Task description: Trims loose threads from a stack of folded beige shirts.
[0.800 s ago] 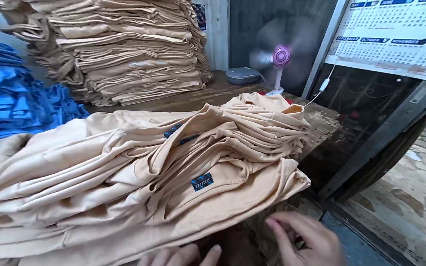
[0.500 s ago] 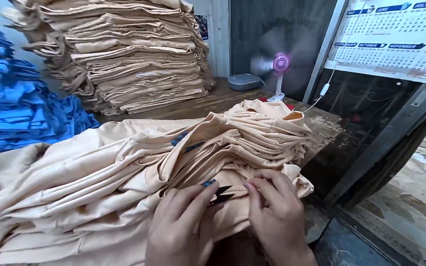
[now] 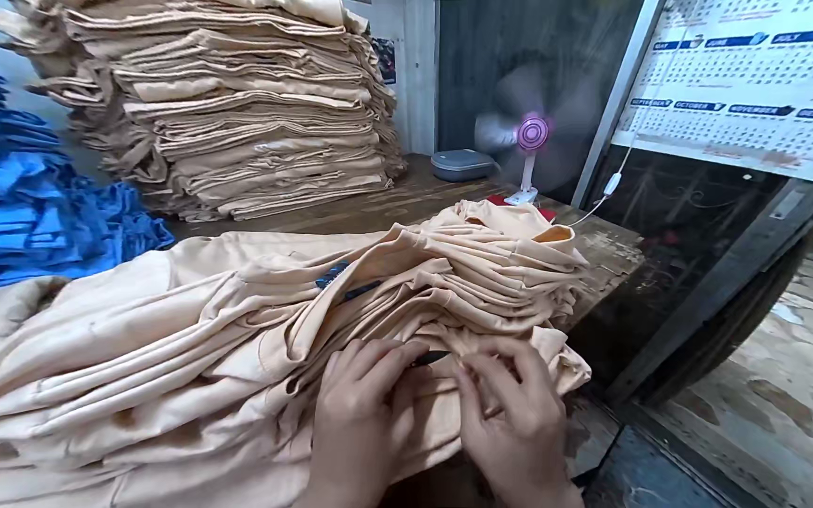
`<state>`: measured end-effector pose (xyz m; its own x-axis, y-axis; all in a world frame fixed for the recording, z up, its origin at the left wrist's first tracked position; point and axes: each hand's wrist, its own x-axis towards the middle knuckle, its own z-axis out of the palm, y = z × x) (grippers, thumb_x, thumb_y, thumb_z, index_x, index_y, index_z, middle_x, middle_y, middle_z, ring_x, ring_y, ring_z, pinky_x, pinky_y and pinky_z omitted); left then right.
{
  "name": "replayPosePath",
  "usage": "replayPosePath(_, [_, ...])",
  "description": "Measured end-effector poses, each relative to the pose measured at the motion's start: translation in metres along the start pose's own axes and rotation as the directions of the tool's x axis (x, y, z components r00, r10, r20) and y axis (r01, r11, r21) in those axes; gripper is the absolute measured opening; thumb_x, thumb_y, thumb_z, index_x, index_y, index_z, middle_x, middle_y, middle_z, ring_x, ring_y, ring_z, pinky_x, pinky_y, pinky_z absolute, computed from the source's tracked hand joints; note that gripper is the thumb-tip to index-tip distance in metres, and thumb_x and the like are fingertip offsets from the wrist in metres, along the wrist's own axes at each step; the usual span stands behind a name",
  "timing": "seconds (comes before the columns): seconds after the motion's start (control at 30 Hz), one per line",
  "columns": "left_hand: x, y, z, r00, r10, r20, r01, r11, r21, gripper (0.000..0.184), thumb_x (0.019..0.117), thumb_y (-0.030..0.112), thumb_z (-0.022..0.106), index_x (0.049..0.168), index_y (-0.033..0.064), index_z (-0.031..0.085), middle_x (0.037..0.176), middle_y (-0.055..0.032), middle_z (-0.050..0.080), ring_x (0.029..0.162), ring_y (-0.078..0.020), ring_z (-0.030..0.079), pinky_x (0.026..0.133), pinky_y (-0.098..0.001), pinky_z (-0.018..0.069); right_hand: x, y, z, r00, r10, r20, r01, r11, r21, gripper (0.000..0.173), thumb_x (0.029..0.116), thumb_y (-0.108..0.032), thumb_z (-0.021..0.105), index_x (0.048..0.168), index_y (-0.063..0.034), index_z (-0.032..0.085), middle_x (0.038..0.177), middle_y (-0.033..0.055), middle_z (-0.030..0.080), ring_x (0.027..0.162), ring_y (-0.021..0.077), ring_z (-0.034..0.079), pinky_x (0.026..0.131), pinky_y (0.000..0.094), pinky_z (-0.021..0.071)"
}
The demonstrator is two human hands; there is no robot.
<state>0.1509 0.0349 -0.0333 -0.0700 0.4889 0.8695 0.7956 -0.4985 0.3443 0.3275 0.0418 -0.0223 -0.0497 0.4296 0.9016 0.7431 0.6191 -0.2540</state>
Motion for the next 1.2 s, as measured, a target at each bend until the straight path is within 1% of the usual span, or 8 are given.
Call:
replayPosePath(0.07, [-0.001, 0.001, -0.001, 1.000, 0.019, -0.004, -0.019, 0.999, -0.027, 0.018, 0.0948, 0.032, 0.065, 0.104, 0.0252, 0.079, 0.099, 0.0059, 0.074, 0.092, -0.0106, 0.067, 0.080, -0.0348, 0.0540, -0.006, 0.003, 0.005, 0.997, -0.005, -0.083, 0.013, 0.995, 0.097, 0.011, 0.0918, -0.018, 0.072, 0.090, -0.0094, 0.079, 0.098, 0.0061, 0.071, 0.091, 0.0105, 0.069, 0.079, 0.0230, 0.0601])
replayPosePath(0.2, [-0.001, 0.011, -0.002, 0.995, 0.099, 0.014, -0.098, 0.994, -0.045, 0.019, 0.0975, 0.030, 0.064, 0.109, 0.0256, 0.078, 0.100, 0.0048, 0.074, 0.091, -0.0143, 0.066, 0.080, -0.0389, 0.0508, -0.010, 0.003, 0.005, 0.986, 0.065, -0.156, -0.028, 0.973, 0.231, 0.010, 0.0928, -0.012, 0.071, 0.088, -0.0044, 0.075, 0.099, 0.0074, 0.067, 0.092, 0.0058, 0.068, 0.079, 0.0160, 0.0592])
replayPosePath(0.43, [0.007, 0.021, 0.011, 0.982, 0.190, -0.003, -0.190, 0.982, -0.022, 0.016, 0.0950, 0.022, 0.065, 0.103, 0.0264, 0.078, 0.094, 0.0062, 0.074, 0.082, -0.0145, 0.064, 0.073, -0.0373, 0.0478, -0.011, 0.005, 0.000, 0.989, -0.018, -0.147, 0.039, 0.989, 0.140, 0.016, 0.0964, -0.027, 0.069, 0.089, -0.0133, 0.074, 0.098, 0.0014, 0.068, 0.096, 0.0072, 0.064, 0.085, 0.0194, 0.0540])
replayPosePath(0.6, [0.030, 0.005, -0.027, 0.996, 0.079, 0.032, -0.078, 0.996, -0.032, 0.023, 0.0946, 0.034, 0.069, 0.115, 0.0265, 0.076, 0.103, 0.0042, 0.072, 0.094, -0.0149, 0.068, 0.082, -0.0424, 0.0554, 0.007, 0.009, -0.014, 0.999, 0.028, 0.018, -0.032, 0.955, 0.296, 0.024, 0.1024, -0.037, 0.062, 0.092, -0.0156, 0.069, 0.104, -0.0010, 0.066, 0.101, 0.0055, 0.063, 0.087, 0.0207, 0.0529])
replayPosePath(0.97, [0.025, 0.017, 0.009, 0.957, 0.287, 0.038, -0.285, 0.957, -0.048, 0.012, 0.0937, 0.022, 0.065, 0.097, 0.0258, 0.076, 0.092, 0.0068, 0.072, 0.084, -0.0162, 0.064, 0.074, -0.0400, 0.0479, 0.008, 0.000, -0.010, 0.999, 0.037, -0.007, -0.033, 0.951, 0.306, 0.017, 0.0985, -0.035, 0.068, 0.090, -0.0215, 0.071, 0.102, -0.0058, 0.066, 0.105, 0.0053, 0.060, 0.092, 0.0214, 0.0496])
replayPosePath(1.07, [0.037, 0.010, -0.009, 0.977, 0.211, 0.027, -0.211, 0.977, -0.018, 0.017, 0.0955, 0.031, 0.067, 0.108, 0.0240, 0.076, 0.097, 0.0025, 0.072, 0.089, -0.0189, 0.067, 0.075, -0.0422, 0.0525, 0.032, 0.008, -0.025, 0.995, -0.044, 0.092, 0.018, 0.966, 0.257, 0.029, 0.0968, -0.047, 0.068, 0.083, -0.0221, 0.071, 0.107, -0.0040, 0.069, 0.115, 0.0108, 0.058, 0.103, 0.0329, 0.0447])
replayPosePath(1.13, [0.059, -0.005, -0.034, 0.997, 0.079, 0.021, -0.079, 0.997, 0.006, 0.024, 0.0930, 0.034, 0.071, 0.113, 0.0223, 0.076, 0.098, -0.0003, 0.072, 0.091, -0.0197, 0.069, 0.079, -0.0461, 0.0578, 0.070, 0.015, -0.026, 0.989, -0.100, 0.108, 0.077, 0.976, 0.203, 0.034, 0.0984, -0.048, 0.064, 0.088, -0.0184, 0.075, 0.111, 0.0021, 0.071, 0.114, 0.0173, 0.062, 0.100, 0.0405, 0.0500])
replayPosePath(1.2, [0.091, -0.029, -0.064, 0.996, -0.085, 0.036, 0.081, 0.992, 0.101, 0.019, 0.0873, 0.033, 0.076, 0.103, 0.0210, 0.077, 0.088, 0.0017, 0.071, 0.082, -0.0161, 0.070, 0.073, -0.0452, 0.0606, 0.121, 0.013, -0.015, 0.982, -0.129, 0.137, 0.114, 0.987, 0.109, 0.029, 0.0975, -0.041, 0.064, 0.096, -0.0140, 0.076, 0.107, 0.0048, 0.073, 0.103, 0.0209, 0.069, 0.088, 0.0462, 0.0571])
